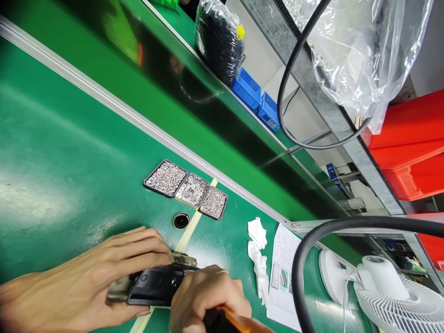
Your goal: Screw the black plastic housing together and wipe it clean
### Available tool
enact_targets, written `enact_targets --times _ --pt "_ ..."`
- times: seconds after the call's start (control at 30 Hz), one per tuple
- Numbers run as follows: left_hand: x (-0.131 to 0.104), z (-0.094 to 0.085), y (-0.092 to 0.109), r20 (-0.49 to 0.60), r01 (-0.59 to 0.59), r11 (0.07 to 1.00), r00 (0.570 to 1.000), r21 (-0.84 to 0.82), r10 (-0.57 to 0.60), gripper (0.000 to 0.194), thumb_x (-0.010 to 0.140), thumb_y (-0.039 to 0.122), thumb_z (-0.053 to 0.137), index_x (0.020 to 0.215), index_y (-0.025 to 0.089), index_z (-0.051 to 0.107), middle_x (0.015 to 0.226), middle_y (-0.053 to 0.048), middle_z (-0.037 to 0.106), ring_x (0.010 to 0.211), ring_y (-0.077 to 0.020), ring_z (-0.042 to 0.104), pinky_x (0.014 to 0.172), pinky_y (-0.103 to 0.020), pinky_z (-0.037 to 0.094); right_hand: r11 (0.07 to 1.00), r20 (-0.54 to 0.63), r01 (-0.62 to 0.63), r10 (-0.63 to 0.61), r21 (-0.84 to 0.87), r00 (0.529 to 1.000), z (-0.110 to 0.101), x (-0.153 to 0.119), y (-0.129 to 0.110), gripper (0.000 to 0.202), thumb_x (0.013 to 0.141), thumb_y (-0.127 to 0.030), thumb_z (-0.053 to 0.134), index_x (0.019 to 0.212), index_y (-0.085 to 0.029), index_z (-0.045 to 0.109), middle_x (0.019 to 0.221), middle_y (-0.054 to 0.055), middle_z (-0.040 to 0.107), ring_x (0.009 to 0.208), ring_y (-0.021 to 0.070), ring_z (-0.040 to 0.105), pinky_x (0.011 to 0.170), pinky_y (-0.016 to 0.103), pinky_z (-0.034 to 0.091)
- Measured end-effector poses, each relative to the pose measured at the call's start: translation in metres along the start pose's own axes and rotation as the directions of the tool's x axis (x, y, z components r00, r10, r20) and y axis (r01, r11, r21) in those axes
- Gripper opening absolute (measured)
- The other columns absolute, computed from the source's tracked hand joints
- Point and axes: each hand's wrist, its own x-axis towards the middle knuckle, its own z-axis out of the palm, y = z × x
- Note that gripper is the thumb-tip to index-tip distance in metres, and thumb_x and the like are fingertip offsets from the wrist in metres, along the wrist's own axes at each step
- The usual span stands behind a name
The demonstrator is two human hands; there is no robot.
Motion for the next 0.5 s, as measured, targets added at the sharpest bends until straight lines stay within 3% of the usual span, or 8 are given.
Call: enact_targets --times 0.1,0.2,0.37,0.5 --pt "-0.001 0.0 0.0 0.008 0.016 1.0 1.0 -0.011 -0.016 0.045 0.093 0.038 0.066 0.135 0.036 0.049 0.125 0.006 0.062 0.118 -0.0164 0.055 0.116 -0.033 0.037 0.998 0.129 -0.05 0.055 -0.039 0.99 -0.007 -0.001 -0.003 0.034 0.112 -0.032 0.052 0.083 -0.022 0.038 0.052 -0.01 0.036 0.037 0.0067 0.033 0.042 0.016 0.038" --pt "0.0 -0.001 0.002 0.023 0.034 0.999 0.999 -0.038 -0.033 0.043 0.093 0.037 0.066 0.133 0.04 0.052 0.122 0.007 0.063 0.116 -0.016 0.055 0.115 -0.034 0.036 0.994 0.155 -0.087 0.095 -0.059 0.983 -0.012 -0.005 -0.003 0.028 0.113 -0.035 0.049 0.088 -0.023 0.04 0.055 -0.008 0.038 0.04 0.009 0.036 0.043 0.017 0.038" --pt "0.005 -0.006 0.009 0.038 0.054 0.996 0.998 -0.067 -0.052 0.028 0.096 0.041 0.064 0.124 0.038 0.06 0.112 0.005 0.066 0.106 -0.0158 0.059 0.1 -0.03 0.046 0.996 -0.016 -0.065 0.064 -0.069 0.998 0.002 -0.005 -0.017 0.016 0.111 -0.038 0.055 0.101 -0.025 0.051 0.059 -0.009 0.034 0.039 0.0081 0.028 0.039 0.017 0.031" --pt "0.006 -0.009 0.009 -0.017 -0.009 1.0 1.0 -0.022 0.008 0.028 0.097 0.044 0.064 0.123 0.035 0.063 0.109 0.002 0.068 0.1 -0.0164 0.062 0.095 -0.029 0.049 0.994 -0.131 0.037 -0.05 -0.1 0.99 0.0 0.018 -0.034 0.014 0.113 -0.033 0.051 0.104 -0.023 0.055 0.058 -0.009 0.031 0.043 0.0086 0.03 0.045 0.016 0.039"
